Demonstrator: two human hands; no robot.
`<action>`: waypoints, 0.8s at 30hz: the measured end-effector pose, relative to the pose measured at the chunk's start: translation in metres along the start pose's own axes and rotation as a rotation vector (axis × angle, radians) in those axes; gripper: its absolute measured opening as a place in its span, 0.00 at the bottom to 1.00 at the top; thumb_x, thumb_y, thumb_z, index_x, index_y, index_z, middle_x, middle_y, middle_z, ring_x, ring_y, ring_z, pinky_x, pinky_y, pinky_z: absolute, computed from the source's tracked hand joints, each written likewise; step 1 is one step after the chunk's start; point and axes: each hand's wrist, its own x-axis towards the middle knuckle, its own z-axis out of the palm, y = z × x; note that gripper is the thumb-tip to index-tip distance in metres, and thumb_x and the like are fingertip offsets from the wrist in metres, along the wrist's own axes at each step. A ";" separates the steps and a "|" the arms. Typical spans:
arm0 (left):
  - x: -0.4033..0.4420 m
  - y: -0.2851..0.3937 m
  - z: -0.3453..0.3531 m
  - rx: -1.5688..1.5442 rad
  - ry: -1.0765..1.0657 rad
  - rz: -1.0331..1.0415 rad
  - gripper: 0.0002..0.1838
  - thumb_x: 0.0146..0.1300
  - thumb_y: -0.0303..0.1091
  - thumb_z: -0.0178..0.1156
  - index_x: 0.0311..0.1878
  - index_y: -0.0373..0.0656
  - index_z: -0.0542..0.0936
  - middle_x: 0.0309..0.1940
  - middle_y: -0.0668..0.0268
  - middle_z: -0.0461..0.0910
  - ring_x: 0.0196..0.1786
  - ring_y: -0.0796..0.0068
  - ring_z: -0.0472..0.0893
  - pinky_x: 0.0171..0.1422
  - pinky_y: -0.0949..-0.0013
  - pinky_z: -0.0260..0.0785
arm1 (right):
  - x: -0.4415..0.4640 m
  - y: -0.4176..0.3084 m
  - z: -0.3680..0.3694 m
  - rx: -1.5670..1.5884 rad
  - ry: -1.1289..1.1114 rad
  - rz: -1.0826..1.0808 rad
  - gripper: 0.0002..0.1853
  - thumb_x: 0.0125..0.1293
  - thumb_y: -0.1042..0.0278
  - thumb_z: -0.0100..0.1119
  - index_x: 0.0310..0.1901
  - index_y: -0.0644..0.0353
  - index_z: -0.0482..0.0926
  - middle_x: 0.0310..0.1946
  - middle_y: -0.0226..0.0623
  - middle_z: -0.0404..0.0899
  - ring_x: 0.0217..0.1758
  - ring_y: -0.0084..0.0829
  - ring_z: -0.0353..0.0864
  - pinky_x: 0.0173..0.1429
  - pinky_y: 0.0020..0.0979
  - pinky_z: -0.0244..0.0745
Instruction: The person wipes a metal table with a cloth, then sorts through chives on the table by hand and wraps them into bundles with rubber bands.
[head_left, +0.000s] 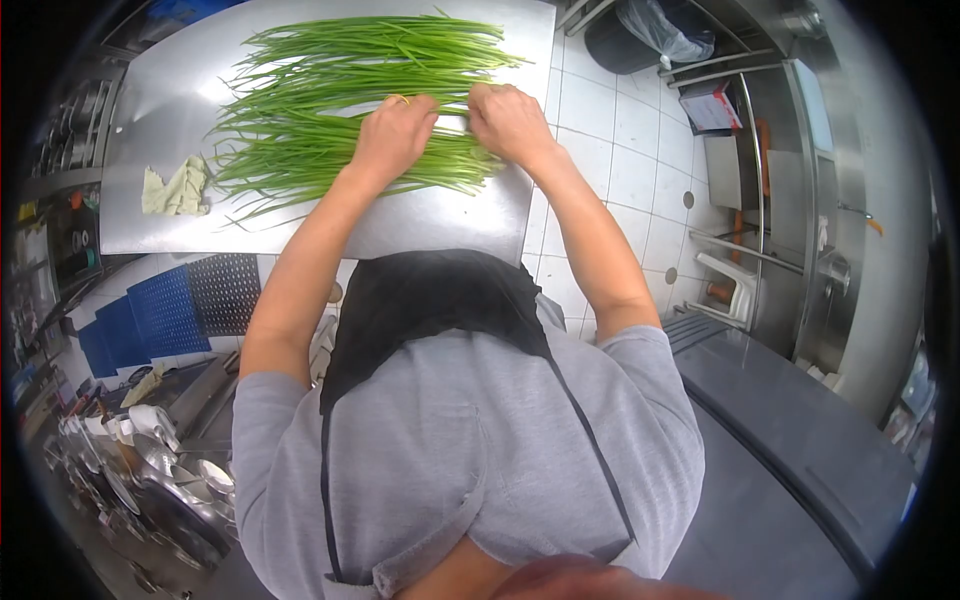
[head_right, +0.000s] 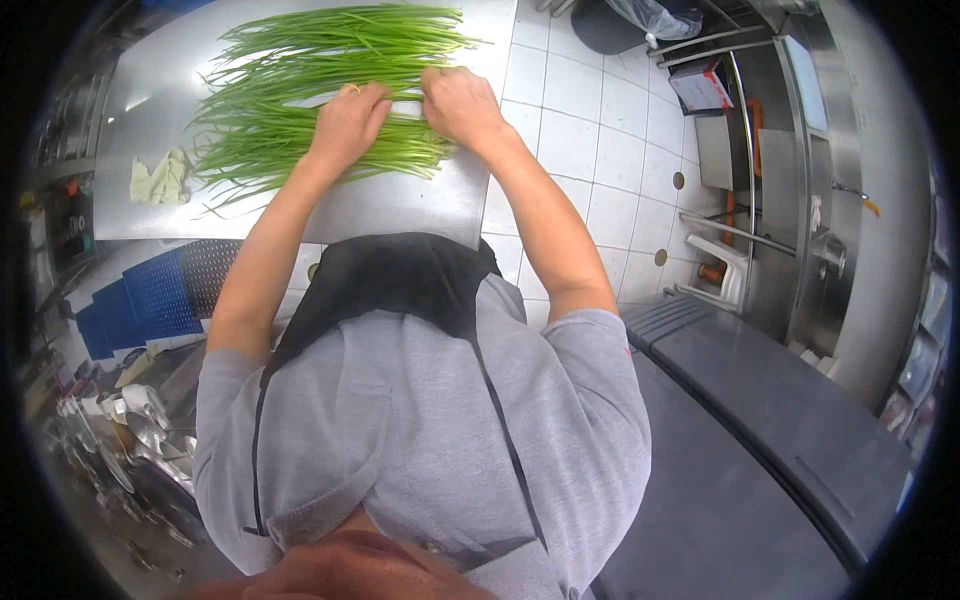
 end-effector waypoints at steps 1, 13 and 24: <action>0.001 0.000 0.001 -0.003 0.005 0.005 0.10 0.71 0.36 0.66 0.51 0.46 0.86 0.36 0.61 0.87 0.44 0.53 0.84 0.48 0.52 0.79 | -0.001 0.000 -0.001 0.029 0.007 -0.018 0.05 0.64 0.71 0.62 0.37 0.63 0.82 0.38 0.49 0.86 0.47 0.53 0.86 0.49 0.51 0.83; 0.011 0.003 -0.010 0.069 0.031 0.106 0.10 0.67 0.35 0.69 0.50 0.48 0.87 0.43 0.63 0.87 0.51 0.56 0.84 0.50 0.52 0.81 | -0.004 -0.001 -0.024 0.274 -0.048 0.010 0.09 0.68 0.69 0.63 0.45 0.61 0.87 0.39 0.44 0.89 0.44 0.49 0.88 0.52 0.45 0.82; 0.014 0.001 -0.012 0.027 0.007 0.116 0.06 0.67 0.33 0.68 0.46 0.45 0.85 0.40 0.60 0.87 0.51 0.54 0.83 0.51 0.52 0.80 | -0.006 0.026 -0.003 0.815 0.025 0.394 0.13 0.68 0.70 0.64 0.51 0.55 0.91 0.39 0.42 0.93 0.42 0.39 0.93 0.54 0.38 0.85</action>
